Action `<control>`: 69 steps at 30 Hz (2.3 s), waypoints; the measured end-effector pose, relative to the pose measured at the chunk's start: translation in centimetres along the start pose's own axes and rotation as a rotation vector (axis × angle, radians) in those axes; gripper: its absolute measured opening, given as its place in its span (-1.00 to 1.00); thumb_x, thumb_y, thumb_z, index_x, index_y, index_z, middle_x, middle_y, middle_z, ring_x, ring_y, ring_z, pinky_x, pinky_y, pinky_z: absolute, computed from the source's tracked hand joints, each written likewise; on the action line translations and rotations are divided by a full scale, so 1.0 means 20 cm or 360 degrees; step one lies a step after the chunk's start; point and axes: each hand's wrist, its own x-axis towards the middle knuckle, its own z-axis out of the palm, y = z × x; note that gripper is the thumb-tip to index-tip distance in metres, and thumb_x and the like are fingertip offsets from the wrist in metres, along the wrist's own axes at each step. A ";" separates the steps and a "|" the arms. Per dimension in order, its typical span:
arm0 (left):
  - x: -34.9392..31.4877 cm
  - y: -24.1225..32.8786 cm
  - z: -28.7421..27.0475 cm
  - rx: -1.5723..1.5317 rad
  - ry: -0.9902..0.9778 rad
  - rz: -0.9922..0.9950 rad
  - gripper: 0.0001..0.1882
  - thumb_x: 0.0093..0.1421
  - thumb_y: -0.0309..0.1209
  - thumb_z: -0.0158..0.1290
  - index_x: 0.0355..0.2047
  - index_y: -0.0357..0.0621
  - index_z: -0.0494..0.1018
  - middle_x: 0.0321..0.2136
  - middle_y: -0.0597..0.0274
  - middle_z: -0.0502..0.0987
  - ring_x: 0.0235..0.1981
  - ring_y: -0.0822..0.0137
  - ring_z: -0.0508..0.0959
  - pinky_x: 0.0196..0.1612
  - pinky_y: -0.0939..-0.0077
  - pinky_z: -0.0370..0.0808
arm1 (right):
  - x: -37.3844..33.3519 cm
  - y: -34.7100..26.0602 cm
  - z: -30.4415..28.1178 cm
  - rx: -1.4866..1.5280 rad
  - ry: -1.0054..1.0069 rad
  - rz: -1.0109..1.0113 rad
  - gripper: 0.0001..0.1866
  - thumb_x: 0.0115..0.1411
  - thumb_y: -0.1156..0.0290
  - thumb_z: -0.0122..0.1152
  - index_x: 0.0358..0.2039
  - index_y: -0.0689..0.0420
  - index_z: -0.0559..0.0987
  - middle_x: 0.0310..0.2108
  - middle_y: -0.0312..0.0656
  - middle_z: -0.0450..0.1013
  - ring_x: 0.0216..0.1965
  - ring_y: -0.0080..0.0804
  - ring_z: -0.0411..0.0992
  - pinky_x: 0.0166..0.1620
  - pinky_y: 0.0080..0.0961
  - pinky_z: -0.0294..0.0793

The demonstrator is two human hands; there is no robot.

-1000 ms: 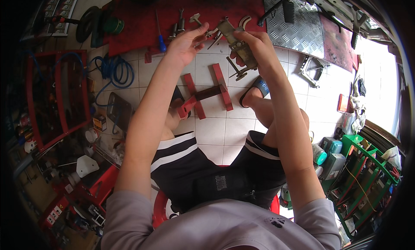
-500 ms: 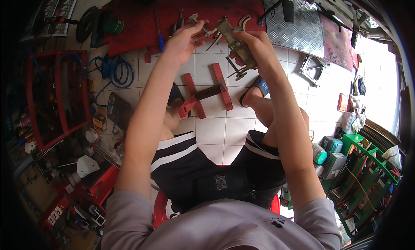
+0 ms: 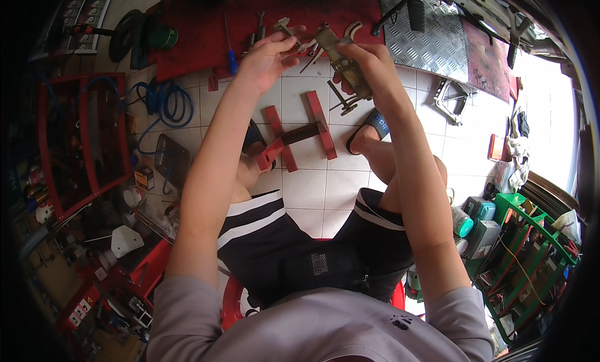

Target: The person sits on a low stool and assembles a mechanical component, likely a brake assembly, by hand. They insert a small metal pin into a curved metal bracket, attach curved brake shoes, and manipulate the parts to fit them together.

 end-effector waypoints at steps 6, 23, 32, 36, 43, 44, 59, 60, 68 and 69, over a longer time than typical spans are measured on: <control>0.02 -0.03 -0.04 0.0102 0.0201 -0.0008 -0.76 0.18 -0.36 0.18 -0.13 -0.04 0.52 -0.20 0.37 0.59 -0.20 0.50 0.49 -0.25 0.56 0.39 | 0.00 -0.01 0.00 0.0044 -0.0058 -0.0027 -0.65 0.13 0.24 0.16 -0.39 0.37 0.58 -0.67 -0.08 0.48 -0.72 -0.47 0.41 -0.63 -0.56 0.37; 0.03 -0.04 -0.01 0.0312 0.0444 -0.0025 -0.77 0.17 -0.38 0.20 -0.15 -0.07 0.50 -0.22 0.41 0.54 -0.20 0.48 0.50 -0.22 0.64 0.44 | 0.01 0.01 0.01 -0.0059 -0.0039 -0.0010 -0.64 0.07 0.22 0.21 -0.41 0.36 0.59 -0.65 -0.09 0.50 -0.69 -0.48 0.45 -0.60 -0.59 0.41; 0.01 -0.01 -0.02 -0.0046 0.0065 0.0010 -0.80 0.18 -0.38 0.18 -0.18 -0.09 0.49 -0.19 0.33 0.56 -0.15 0.45 0.52 -0.19 0.60 0.45 | 0.00 -0.01 0.01 -0.0074 -0.0027 0.0005 -0.62 0.06 0.22 0.22 -0.38 0.36 0.60 -0.61 -0.09 0.51 -0.65 -0.48 0.47 -0.58 -0.58 0.47; 0.01 -0.02 -0.01 0.0228 0.0440 0.0085 -0.80 0.18 -0.36 0.19 -0.21 -0.12 0.52 -0.24 0.31 0.58 -0.22 0.47 0.54 -0.24 0.59 0.48 | 0.01 0.01 0.01 -0.0132 -0.0021 -0.0012 -0.62 0.05 0.21 0.22 -0.39 0.37 0.61 -0.60 -0.10 0.51 -0.64 -0.47 0.48 -0.57 -0.58 0.48; 0.02 -0.01 -0.06 0.0218 0.0334 0.0076 -0.83 0.25 -0.39 0.10 -0.17 -0.12 0.51 -0.31 0.32 0.59 -0.31 0.48 0.56 -0.29 0.62 0.46 | 0.02 0.02 -0.01 -0.0114 0.0024 -0.0014 -0.61 0.02 0.20 0.22 -0.43 0.37 0.61 -0.61 -0.09 0.51 -0.64 -0.48 0.48 -0.57 -0.57 0.46; 0.03 -0.03 -0.06 0.0259 0.0325 0.0045 -0.84 0.26 -0.40 0.07 -0.17 -0.13 0.51 -0.32 0.32 0.59 -0.32 0.48 0.57 -0.29 0.62 0.46 | 0.02 0.03 -0.01 -0.0155 0.0048 -0.0034 -0.61 0.02 0.19 0.22 -0.45 0.37 0.61 -0.63 -0.09 0.51 -0.64 -0.48 0.48 -0.57 -0.58 0.46; 0.52 -0.34 -0.32 0.1720 0.0314 -0.0258 -0.72 0.03 -0.32 0.26 -0.23 -0.13 0.63 -0.50 0.41 0.58 -0.48 0.58 0.50 -0.44 0.60 0.38 | -0.06 -0.02 -0.07 -0.1348 -0.0512 -0.0004 -0.57 -0.01 0.04 0.18 -0.48 0.21 0.66 -0.60 -0.08 0.54 -0.56 -0.31 0.56 -0.42 -0.41 0.59; 0.63 -0.36 -0.22 0.1981 0.0188 -0.0156 -0.69 0.00 -0.31 0.28 -0.23 -0.13 0.63 -0.44 0.34 0.62 -0.40 0.50 0.55 -0.34 0.55 0.43 | -0.06 -0.01 -0.08 -0.1460 -0.0537 -0.0020 -0.60 -0.01 0.07 0.18 -0.45 0.19 0.66 -0.56 -0.08 0.55 -0.51 -0.29 0.58 -0.38 -0.38 0.59; 1.16 -0.71 0.37 0.3036 -0.0431 0.0279 -0.56 -0.18 -0.27 0.38 -0.23 -0.09 0.63 -0.29 0.07 0.64 -0.23 0.16 0.63 -0.04 0.36 0.50 | -0.03 0.08 -0.07 -0.1662 -0.0699 0.0222 -0.66 -0.05 0.24 0.33 -0.20 -0.03 0.68 -0.14 -0.23 0.57 -0.09 -0.32 0.53 -0.12 -0.36 0.51; 1.21 -0.73 0.38 0.3038 -0.0466 0.0312 -0.57 -0.17 -0.28 0.37 -0.22 -0.10 0.63 -0.30 0.07 0.64 -0.23 0.17 0.63 -0.04 0.36 0.50 | -0.06 0.05 -0.10 -0.1666 -0.0723 0.0207 -0.65 -0.02 0.26 0.32 -0.15 -0.06 0.67 -0.08 -0.29 0.55 -0.05 -0.34 0.51 -0.13 -0.36 0.50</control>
